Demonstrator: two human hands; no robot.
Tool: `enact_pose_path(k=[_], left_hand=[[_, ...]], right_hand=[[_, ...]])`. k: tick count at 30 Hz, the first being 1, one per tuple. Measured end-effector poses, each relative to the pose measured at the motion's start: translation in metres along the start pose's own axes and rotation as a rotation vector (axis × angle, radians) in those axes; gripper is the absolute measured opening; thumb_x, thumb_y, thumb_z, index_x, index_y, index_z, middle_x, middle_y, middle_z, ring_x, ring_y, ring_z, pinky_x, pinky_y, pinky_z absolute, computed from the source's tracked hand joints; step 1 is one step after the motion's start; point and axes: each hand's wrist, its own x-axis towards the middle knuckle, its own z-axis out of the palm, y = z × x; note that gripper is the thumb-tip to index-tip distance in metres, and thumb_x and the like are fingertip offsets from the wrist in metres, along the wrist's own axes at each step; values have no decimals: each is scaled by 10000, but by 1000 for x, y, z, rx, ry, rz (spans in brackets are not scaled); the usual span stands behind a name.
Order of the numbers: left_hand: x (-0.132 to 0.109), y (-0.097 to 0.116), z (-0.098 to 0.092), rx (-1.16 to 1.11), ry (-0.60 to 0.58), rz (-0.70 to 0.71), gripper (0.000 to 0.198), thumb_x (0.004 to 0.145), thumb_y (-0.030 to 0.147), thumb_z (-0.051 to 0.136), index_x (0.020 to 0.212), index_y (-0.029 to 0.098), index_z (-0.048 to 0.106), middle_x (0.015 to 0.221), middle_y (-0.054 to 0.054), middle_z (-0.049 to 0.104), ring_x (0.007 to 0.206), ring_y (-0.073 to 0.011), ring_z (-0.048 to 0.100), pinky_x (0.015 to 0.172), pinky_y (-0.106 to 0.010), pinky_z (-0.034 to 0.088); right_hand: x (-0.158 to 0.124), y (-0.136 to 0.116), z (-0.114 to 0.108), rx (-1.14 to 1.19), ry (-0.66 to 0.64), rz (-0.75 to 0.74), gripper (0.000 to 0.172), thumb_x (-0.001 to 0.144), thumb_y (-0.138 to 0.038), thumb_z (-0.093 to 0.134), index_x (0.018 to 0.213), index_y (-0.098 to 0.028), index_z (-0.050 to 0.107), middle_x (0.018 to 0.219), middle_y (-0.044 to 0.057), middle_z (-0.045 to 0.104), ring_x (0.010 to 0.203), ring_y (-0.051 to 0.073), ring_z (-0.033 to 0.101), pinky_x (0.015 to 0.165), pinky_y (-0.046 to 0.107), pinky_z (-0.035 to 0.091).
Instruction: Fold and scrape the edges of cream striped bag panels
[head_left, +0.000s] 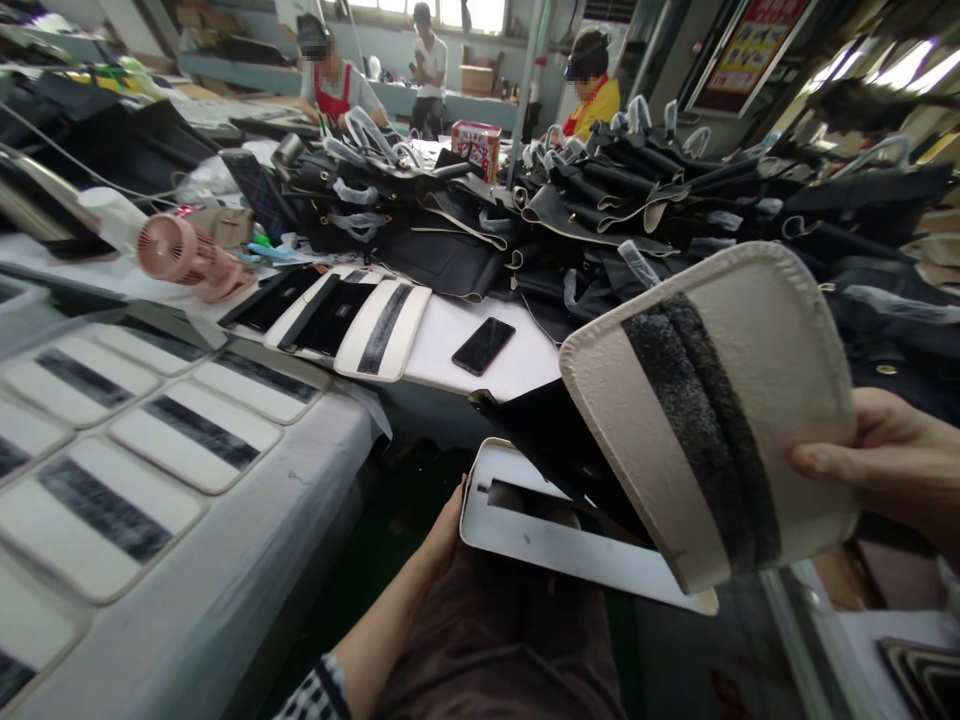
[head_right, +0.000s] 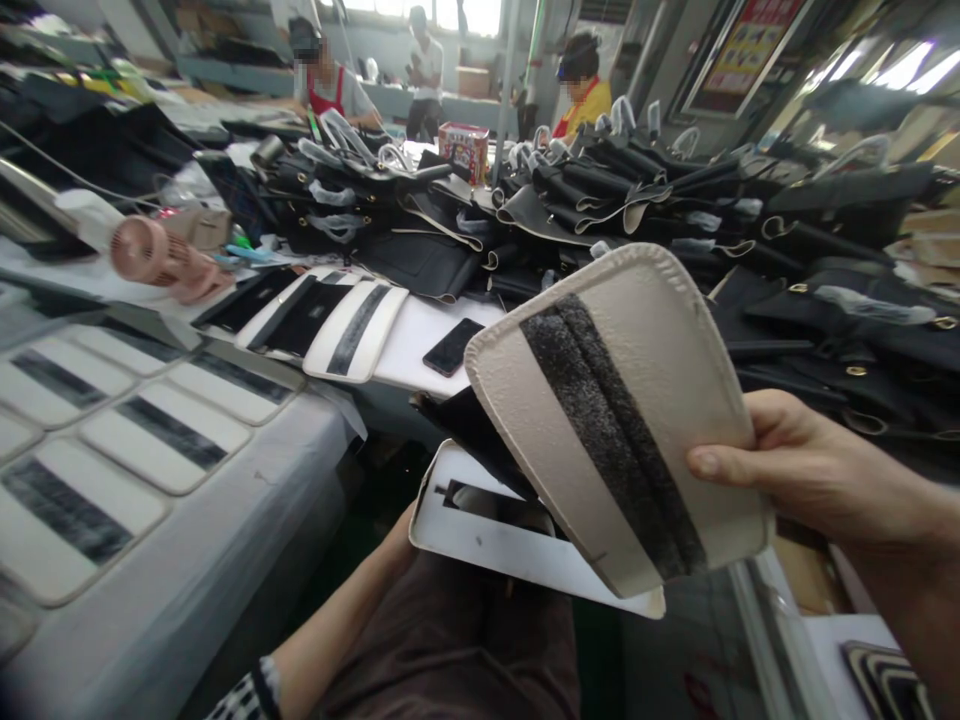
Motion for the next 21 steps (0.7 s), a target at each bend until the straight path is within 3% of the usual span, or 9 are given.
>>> enact_pose_path(k=[4, 11, 21], left_hand=[[-2, 2, 6, -65, 3, -83, 570, 888, 585, 549, 1211, 125, 645, 999, -132, 728, 920, -281, 669, 824, -360, 513], [5, -3, 10, -163, 12, -160, 518, 935, 542, 489, 1164, 107, 650, 696, -67, 690, 681, -220, 663, 702, -315, 524], [3, -4, 11, -207, -7, -138, 479, 906, 535, 554, 1145, 130, 644, 778, -53, 710, 667, -174, 646, 663, -258, 494]], right_hand=[[4, -2, 9, 137, -88, 34, 205, 653, -357, 853, 843, -305, 795, 713, 80, 742, 605, 289, 715, 523, 320, 614], [6, 7, 0, 180, -122, 41, 224, 692, -302, 834, 910, -325, 787, 786, 63, 756, 662, 276, 726, 577, 303, 621], [22, 11, 10, 3, -337, 199, 258, 777, -335, 771, 1010, -223, 766, 898, 85, 754, 779, 266, 726, 662, 283, 598]])
